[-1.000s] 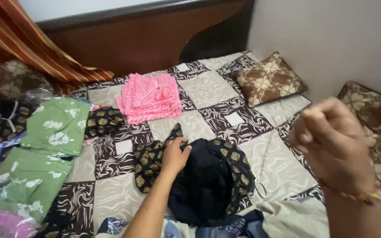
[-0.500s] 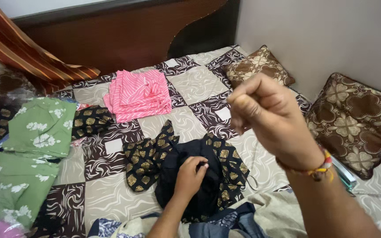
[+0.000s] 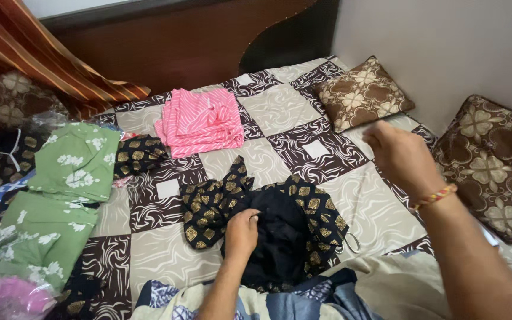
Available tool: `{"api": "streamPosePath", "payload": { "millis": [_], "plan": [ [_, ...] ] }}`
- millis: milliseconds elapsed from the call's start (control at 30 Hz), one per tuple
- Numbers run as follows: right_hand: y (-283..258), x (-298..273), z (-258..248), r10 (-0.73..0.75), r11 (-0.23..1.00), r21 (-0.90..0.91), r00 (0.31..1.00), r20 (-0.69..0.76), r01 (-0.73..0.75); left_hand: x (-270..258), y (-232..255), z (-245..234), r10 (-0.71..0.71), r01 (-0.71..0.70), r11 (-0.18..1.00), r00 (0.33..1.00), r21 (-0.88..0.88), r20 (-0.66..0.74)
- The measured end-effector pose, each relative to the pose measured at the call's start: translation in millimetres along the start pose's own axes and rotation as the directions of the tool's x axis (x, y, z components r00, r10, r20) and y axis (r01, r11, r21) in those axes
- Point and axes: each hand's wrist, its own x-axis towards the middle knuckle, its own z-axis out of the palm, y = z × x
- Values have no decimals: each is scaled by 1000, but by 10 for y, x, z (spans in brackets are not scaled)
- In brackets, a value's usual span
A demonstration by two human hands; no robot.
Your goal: The person cuts a black fabric with gold patterns using scissors on a bed. They repeatedly fold, align, and trim the fabric edges, then inspect the cut sections.
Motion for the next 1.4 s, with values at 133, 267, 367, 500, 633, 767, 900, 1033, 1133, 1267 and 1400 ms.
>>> {"api": "streamPosePath", "payload": {
  "millis": [133, 267, 367, 500, 633, 767, 900, 1033, 1133, 1267, 1400],
  "plan": [
    [350, -99, -31, 55, 983, -180, 910, 410, 22, 129, -125, 123, -461, 532, 773, 845, -345, 271],
    [529, -320, 0, 43, 998, -11, 531, 846, -63, 170, -160, 63, -496, 686, 196, 686, -700, 533],
    [475, -500, -44, -247, 801, 363, 289, 925, -475, 150, -159, 106, -464, 612, 231, 753, -756, 467],
    [139, -455, -52, -329, 448, 660, 575, 749, -603, 89, -232, 180, -322, 498, 437, 864, -749, 387],
    [-411, -87, 46, -37, 218, 826, 841, 540, -520, 82, -183, 196, -240, 442, 562, 896, -699, 373],
    [-858, 263, 193, -100, 89, 876, 871, 481, -474, 62, -42, 101, -178, 351, 680, 931, -644, 319],
    [-1136, 443, 269, -180, 122, 886, 867, 464, -448, 38, 175, -88, 18, 72, 899, 979, -433, 201],
    [-1356, 526, 245, -230, 224, 871, 845, 483, -437, 90, 512, -190, 140, -94, 928, 985, -362, 102],
    [-1543, 533, 226, -359, 340, 887, 828, 430, -313, 81, 753, -260, 189, -191, 966, 982, -172, -27],
    [-1780, 530, 202, -482, 446, 883, 791, 377, -149, 85, 855, -322, 206, -210, 973, 977, -93, -52],
    [-1897, 676, 258, -618, 625, 640, 784, 54, 448, 159, 762, -337, 20, -20, 977, 1000, -213, -2]
  ]
}}
